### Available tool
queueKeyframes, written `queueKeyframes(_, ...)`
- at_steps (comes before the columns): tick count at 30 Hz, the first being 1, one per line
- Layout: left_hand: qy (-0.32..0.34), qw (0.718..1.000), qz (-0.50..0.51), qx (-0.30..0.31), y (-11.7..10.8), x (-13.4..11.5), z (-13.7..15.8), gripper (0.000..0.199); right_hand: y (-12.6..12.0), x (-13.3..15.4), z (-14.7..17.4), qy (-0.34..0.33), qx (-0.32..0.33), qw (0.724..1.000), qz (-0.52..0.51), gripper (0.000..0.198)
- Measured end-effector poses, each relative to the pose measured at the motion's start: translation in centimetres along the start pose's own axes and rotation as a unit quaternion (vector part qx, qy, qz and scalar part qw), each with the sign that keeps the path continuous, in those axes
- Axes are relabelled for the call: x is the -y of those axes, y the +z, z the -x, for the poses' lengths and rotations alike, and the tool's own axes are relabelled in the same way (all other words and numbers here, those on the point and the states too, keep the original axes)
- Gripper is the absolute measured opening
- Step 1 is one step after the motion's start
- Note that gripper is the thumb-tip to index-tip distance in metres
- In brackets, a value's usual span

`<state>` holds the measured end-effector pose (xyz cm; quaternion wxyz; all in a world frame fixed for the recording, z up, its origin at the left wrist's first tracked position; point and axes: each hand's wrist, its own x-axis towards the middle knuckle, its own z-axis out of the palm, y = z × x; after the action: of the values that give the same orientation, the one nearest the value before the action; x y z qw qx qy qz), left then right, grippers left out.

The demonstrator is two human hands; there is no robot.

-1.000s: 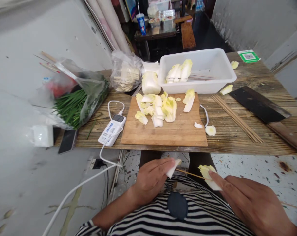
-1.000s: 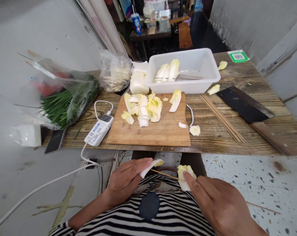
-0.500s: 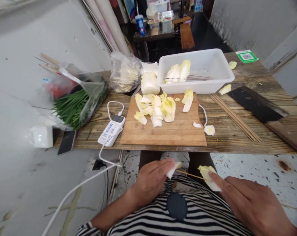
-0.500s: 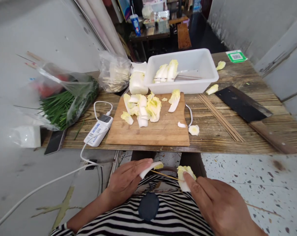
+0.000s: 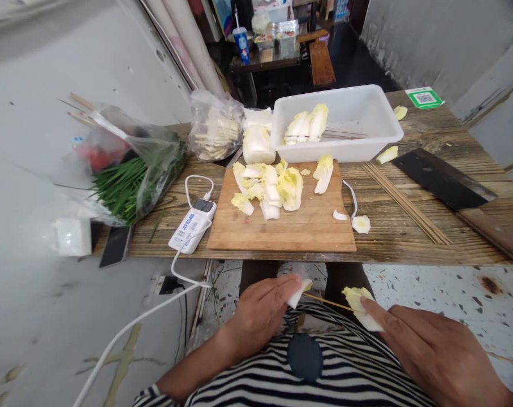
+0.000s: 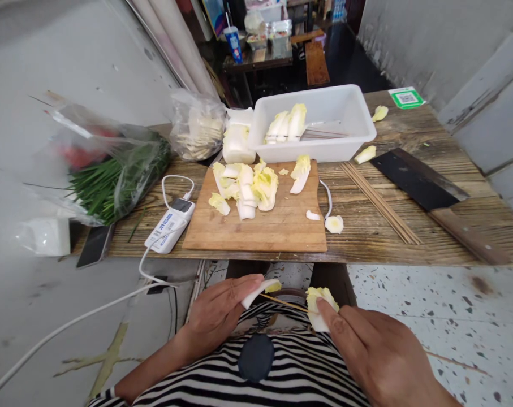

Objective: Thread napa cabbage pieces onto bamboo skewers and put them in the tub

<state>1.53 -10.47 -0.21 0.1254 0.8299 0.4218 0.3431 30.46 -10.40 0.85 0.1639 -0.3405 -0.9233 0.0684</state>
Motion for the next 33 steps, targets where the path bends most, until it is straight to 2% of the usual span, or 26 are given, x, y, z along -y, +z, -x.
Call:
queueKeyframes(13, 0.020, 1.000, 0.004, 0.012, 0.17, 0.13, 0.12, 0.035, -0.70, 0.16, -0.50, -0.004, 0.008, 1.000, -0.005, 0.038)
queueKeyframes(23, 0.040, 0.995, -0.005, 0.089, -0.28, 0.15, 0.12, 0.033, -0.84, 0.05, -0.30, -0.020, 0.000, 0.999, 0.027, 0.037)
queueKeyframes(28, 0.047, 0.996, -0.012, 0.069, -0.34, -0.21, -0.30, 0.031, -0.63, 0.11, -0.10, 0.001, 0.016, 1.000, -0.021, 0.039)
queueKeyframes(33, 0.054, 0.995, -0.008, 0.079, -0.17, -0.35, -0.37, 0.030, -0.35, 0.17, 0.12, 0.009, 0.005, 1.000, -0.013, 0.039)
